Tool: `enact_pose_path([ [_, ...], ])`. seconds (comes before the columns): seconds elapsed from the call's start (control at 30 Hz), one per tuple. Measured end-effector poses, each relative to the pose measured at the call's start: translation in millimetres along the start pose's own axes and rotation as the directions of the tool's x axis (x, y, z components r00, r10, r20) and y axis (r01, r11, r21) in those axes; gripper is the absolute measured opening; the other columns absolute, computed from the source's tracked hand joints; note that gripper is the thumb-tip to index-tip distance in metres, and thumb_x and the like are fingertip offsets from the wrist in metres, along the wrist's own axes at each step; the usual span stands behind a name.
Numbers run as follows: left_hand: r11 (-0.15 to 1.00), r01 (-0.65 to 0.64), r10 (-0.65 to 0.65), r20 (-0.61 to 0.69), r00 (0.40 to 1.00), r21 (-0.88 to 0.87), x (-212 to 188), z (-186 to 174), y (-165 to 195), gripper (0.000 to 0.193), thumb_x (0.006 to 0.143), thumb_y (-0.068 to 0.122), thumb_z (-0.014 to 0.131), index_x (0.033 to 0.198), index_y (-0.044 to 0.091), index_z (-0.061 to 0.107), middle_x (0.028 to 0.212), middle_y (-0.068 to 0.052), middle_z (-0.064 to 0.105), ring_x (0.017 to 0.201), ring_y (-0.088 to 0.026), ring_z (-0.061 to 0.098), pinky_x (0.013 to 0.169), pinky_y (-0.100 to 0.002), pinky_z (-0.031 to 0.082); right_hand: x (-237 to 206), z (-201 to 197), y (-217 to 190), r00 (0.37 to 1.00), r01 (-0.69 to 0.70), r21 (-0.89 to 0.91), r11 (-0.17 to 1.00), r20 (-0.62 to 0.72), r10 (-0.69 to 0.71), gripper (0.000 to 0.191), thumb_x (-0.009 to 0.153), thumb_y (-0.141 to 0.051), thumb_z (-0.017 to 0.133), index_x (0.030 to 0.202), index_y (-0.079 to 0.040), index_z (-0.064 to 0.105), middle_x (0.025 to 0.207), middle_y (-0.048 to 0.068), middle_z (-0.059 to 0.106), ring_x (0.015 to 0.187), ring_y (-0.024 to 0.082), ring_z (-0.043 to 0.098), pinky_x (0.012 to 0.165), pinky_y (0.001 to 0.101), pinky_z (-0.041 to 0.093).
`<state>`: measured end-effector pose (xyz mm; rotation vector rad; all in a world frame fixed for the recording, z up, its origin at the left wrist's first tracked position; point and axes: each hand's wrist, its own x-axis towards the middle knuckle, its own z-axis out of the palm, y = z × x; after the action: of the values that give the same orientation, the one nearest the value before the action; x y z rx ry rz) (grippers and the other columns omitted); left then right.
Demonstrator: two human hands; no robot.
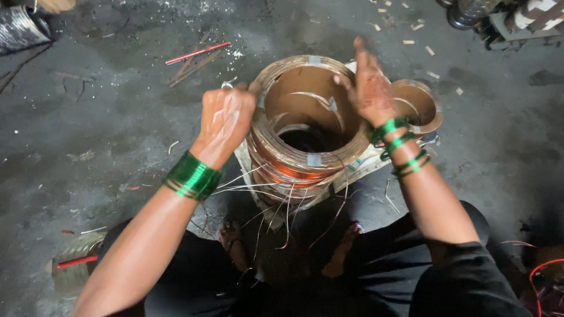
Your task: The person sits on the floor finishing a large spool of wound copper wire. They cut wire ends with scissors, twist and secure the loose wire leads, press tape onto the coil, and adjust the wound wire layers by hand.
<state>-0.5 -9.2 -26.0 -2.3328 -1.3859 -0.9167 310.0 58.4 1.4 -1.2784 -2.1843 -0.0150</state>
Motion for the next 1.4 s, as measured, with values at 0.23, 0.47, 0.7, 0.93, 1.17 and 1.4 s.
enact_pose_path([
  [0.23,0.909,0.240,-0.386,0.467,0.795,0.342,-86,-65,-42,0.009,0.076,0.013,0.067,0.081,0.011,0.074,0.078,-0.018,0.071,0.073,-0.038,0.072,0.056,-0.049,0.054,-2,40,42,0.958,-0.161,-0.080,0.984,0.226,0.175,0.049,0.101,-0.037,0.068,0.133,-0.003,0.054,0.104,0.032,0.068,0.101,0.054,0.062,0.082,0.0587,0.049],
  [0.47,0.938,0.260,-0.315,0.244,0.917,0.231,-95,-75,-53,0.025,0.090,0.013,0.068,0.114,0.010,0.077,0.115,-0.014,0.073,0.114,-0.034,0.066,0.098,-0.049,0.049,-3,30,37,0.958,-0.138,-0.131,0.982,0.234,0.166,0.041,0.106,-0.036,0.073,0.122,0.000,0.061,0.106,0.032,0.067,0.103,0.054,0.061,0.082,0.0565,0.050],
  [0.7,0.910,-0.175,0.184,-0.014,0.983,-0.375,-35,-32,21,0.051,0.088,0.028,0.073,0.134,0.010,0.065,0.142,-0.013,0.061,0.138,-0.029,0.052,0.117,-0.053,0.033,1,10,9,0.989,-0.129,-0.013,0.992,0.072,0.130,0.035,0.100,-0.025,0.075,0.121,0.001,0.064,0.108,0.027,0.069,0.103,0.045,0.068,0.085,0.0477,0.053],
  [0.93,0.902,-0.055,0.049,-0.024,0.998,-0.429,-46,-46,43,0.038,0.093,0.011,0.070,0.131,0.007,0.069,0.129,-0.012,0.068,0.123,-0.028,0.063,0.111,-0.049,0.042,-84,-41,-66,0.929,0.193,-0.085,0.978,-0.305,-0.210,0.023,0.092,0.002,0.062,0.116,0.002,0.066,0.117,0.023,0.068,0.112,0.043,0.067,0.099,0.0486,0.054],
  [1.17,0.853,0.141,-0.130,0.057,0.990,-0.503,-42,-76,67,0.023,0.101,0.007,0.067,0.123,0.009,0.072,0.109,-0.013,0.077,0.090,-0.030,0.074,0.086,-0.041,0.054,-202,-42,-154,0.683,0.589,0.338,0.734,0.277,-0.676,0.044,0.085,-0.033,0.067,0.118,-0.004,0.067,0.117,0.012,0.072,0.107,0.024,0.070,0.095,0.0409,0.054],
  [1.4,0.740,0.467,-0.214,0.489,0.846,-0.484,-71,-103,82,0.026,0.101,0.020,0.065,0.125,0.017,0.075,0.099,-0.011,0.078,0.082,-0.028,0.077,0.073,-0.037,0.060,-230,-35,-138,0.439,0.722,0.281,0.632,0.520,-0.732,0.038,0.080,-0.020,0.063,0.116,-0.007,0.064,0.093,0.003,0.058,0.093,0.020,0.061,0.081,0.0340,0.048],
])
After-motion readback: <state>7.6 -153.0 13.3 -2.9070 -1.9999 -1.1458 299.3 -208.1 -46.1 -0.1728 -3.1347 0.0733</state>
